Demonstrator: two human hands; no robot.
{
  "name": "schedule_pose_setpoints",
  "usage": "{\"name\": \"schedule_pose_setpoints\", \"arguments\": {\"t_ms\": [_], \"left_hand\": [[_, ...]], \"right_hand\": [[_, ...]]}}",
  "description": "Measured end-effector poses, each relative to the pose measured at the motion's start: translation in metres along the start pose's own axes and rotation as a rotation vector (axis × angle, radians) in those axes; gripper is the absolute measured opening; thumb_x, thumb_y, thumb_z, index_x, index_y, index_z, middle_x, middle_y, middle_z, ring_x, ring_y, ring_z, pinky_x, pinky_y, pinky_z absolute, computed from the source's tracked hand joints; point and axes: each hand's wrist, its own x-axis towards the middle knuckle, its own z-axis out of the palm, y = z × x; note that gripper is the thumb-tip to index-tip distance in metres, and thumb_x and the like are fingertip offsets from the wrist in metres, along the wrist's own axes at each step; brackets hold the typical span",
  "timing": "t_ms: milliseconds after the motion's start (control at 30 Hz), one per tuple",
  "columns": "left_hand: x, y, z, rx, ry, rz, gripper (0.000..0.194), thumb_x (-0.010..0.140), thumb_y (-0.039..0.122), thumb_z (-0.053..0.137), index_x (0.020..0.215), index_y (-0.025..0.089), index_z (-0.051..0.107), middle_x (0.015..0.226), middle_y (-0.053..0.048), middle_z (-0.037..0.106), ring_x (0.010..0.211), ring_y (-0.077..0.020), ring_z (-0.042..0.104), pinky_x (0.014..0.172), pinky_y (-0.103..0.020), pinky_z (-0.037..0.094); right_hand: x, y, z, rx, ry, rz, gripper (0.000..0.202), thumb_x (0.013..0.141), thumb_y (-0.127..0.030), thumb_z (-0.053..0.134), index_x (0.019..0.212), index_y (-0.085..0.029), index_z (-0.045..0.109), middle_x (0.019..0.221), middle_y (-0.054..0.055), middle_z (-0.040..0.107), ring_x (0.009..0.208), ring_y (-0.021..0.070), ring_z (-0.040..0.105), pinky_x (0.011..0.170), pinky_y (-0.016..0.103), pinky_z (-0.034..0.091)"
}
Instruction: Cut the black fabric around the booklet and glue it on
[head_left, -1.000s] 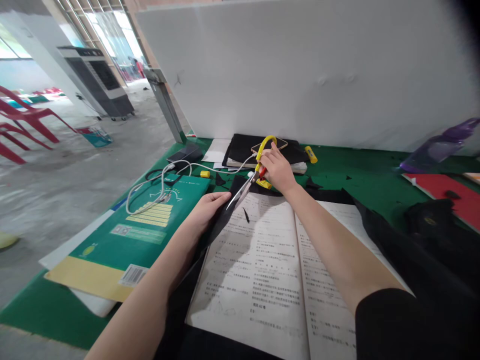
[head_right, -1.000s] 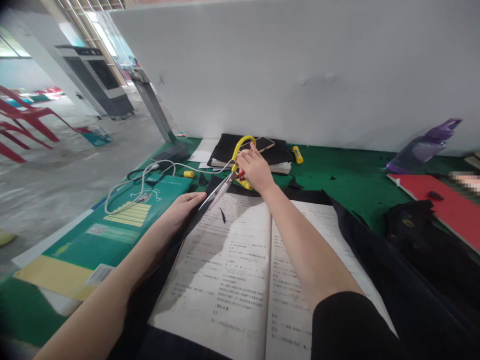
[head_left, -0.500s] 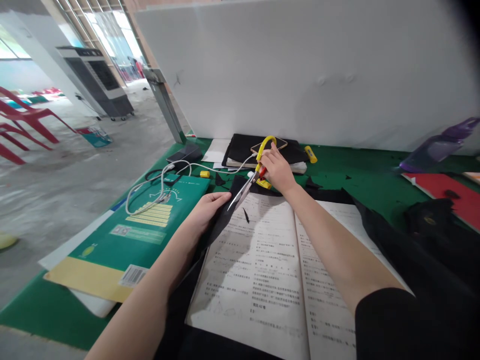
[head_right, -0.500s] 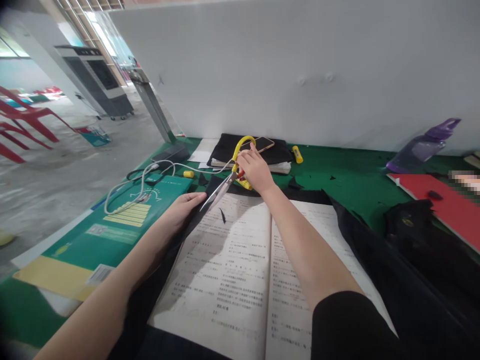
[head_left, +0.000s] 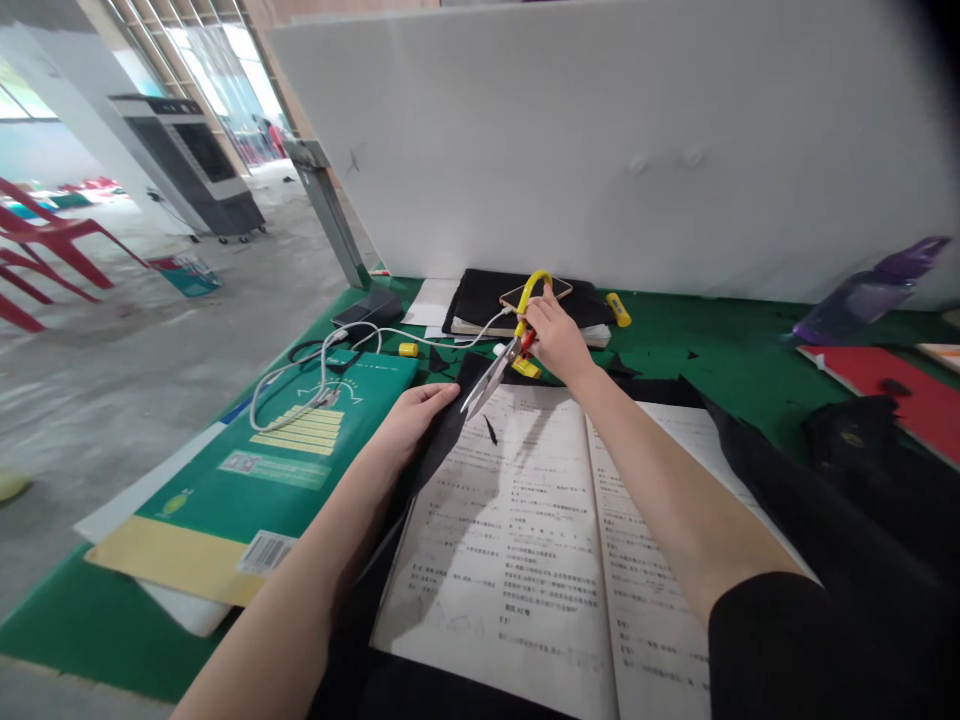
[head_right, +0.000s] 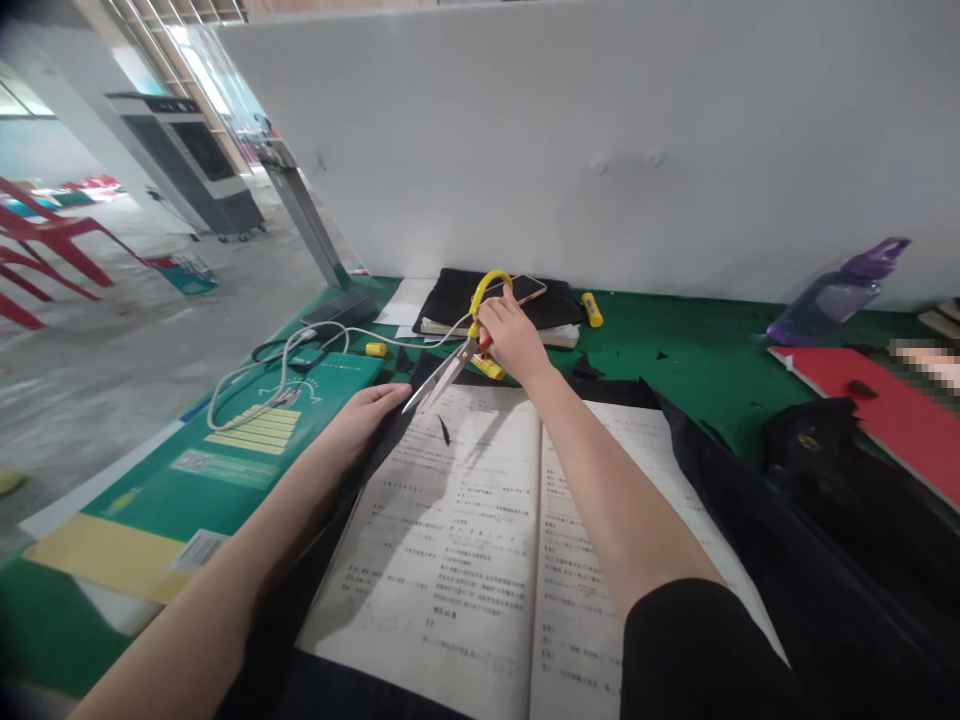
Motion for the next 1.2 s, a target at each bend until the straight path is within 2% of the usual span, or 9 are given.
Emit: {"name": "schedule_pose_setpoints", "arguments": {"t_ms": [200,300,367,467,600,733,933,1067,1200], "left_hand": [[0.002,-0.001,0.005,0.059,0.099,0.086,0.035,0.064,0.041,0.075,0.089,0.017,0.066,0.068,0.002,0.067,0.058,-0.0134,0.061,0.055,-0.023,0.045],[0.004,-0.003,0.005,0.133,0.052,0.209,0.036,0.067,0.038,0.072,0.094,0.016,0.065,0.084,-0.002,0.071,0.075,-0.0174,0.065,0.069,-0.026,0.048],[0.006,-0.006,0.005,0.195,0.005,0.281,0.035,0.07,0.037,0.069,0.097,0.015,0.063,0.094,-0.006,0.071,0.086,-0.0203,0.065,0.078,-0.029,0.049],[0.01,-0.012,0.004,0.291,-0.008,0.339,0.035,0.074,0.034,0.065,0.102,0.014,0.061,0.103,-0.01,0.069,0.095,-0.0232,0.065,0.084,-0.033,0.048],[0.016,-0.02,0.005,0.48,0.095,0.424,0.038,0.079,0.026,0.058,0.115,0.012,0.056,0.114,-0.013,0.065,0.107,-0.0252,0.061,0.093,-0.038,0.046],[0.017,-0.024,0.007,0.677,0.218,0.479,0.048,0.082,0.022,0.054,0.127,0.01,0.048,0.118,-0.017,0.062,0.112,-0.0266,0.058,0.095,-0.041,0.045],[0.007,-0.023,0.008,0.838,0.331,0.641,0.039,0.082,0.021,0.05,0.12,0.012,0.052,0.116,-0.015,0.06,0.095,-0.0229,0.063,0.087,-0.039,0.051],[-0.001,-0.025,0.009,1.045,0.351,0.82,0.035,0.082,0.022,0.049,0.114,0.011,0.054,0.115,-0.015,0.058,0.105,-0.0265,0.058,0.093,-0.041,0.048],[-0.002,-0.03,0.011,1.235,0.323,0.899,0.032,0.084,0.022,0.047,0.112,0.012,0.056,0.115,-0.014,0.059,0.11,-0.0288,0.054,0.098,-0.042,0.044]], "right_hand": [[0.015,0.002,-0.019,-0.06,-0.123,0.055,0.024,0.076,-0.007,0.044,0.095,-0.019,0.053,0.095,0.008,0.061,0.093,0.0232,0.057,0.097,0.046,0.042],[0.026,-0.006,-0.039,-0.103,-0.216,0.112,0.027,0.069,-0.007,0.054,0.093,-0.02,0.054,0.096,0.006,0.064,0.089,0.0228,0.059,0.074,0.034,0.049],[0.033,-0.015,-0.055,-0.14,-0.276,0.15,0.029,0.066,-0.007,0.058,0.091,-0.021,0.055,0.092,0.004,0.066,0.081,0.0213,0.06,0.059,0.029,0.044],[0.039,-0.027,-0.08,-0.199,-0.429,0.229,0.029,0.063,-0.007,0.062,0.088,-0.022,0.056,0.085,0.001,0.067,0.067,0.0177,0.059,0.051,0.027,0.035],[0.034,-0.033,-0.112,-0.25,-0.587,0.292,0.028,0.063,-0.019,0.065,0.09,-0.022,0.059,0.085,0.001,0.068,0.066,0.0173,0.059,0.05,0.027,0.032],[0.014,-0.032,-0.144,-0.354,-0.624,0.395,0.037,0.067,-0.031,0.062,0.103,-0.021,0.06,0.091,0.004,0.068,0.076,0.0207,0.061,0.056,0.028,0.037],[-0.035,-0.032,-0.188,-0.479,-0.61,0.658,0.045,0.07,-0.043,0.061,0.11,-0.022,0.06,0.093,0.006,0.069,0.084,0.0249,0.063,0.06,0.031,0.042],[-0.073,-0.03,-0.211,-0.509,-0.572,0.869,0.053,0.071,-0.051,0.06,0.114,-0.02,0.059,0.098,0.01,0.069,0.089,0.0273,0.063,0.064,0.032,0.043],[-0.106,-0.023,-0.234,-0.568,-0.587,1.071,0.052,0.073,-0.054,0.059,0.108,-0.015,0.06,0.095,0.015,0.068,0.088,0.0289,0.064,0.067,0.034,0.045]]}}
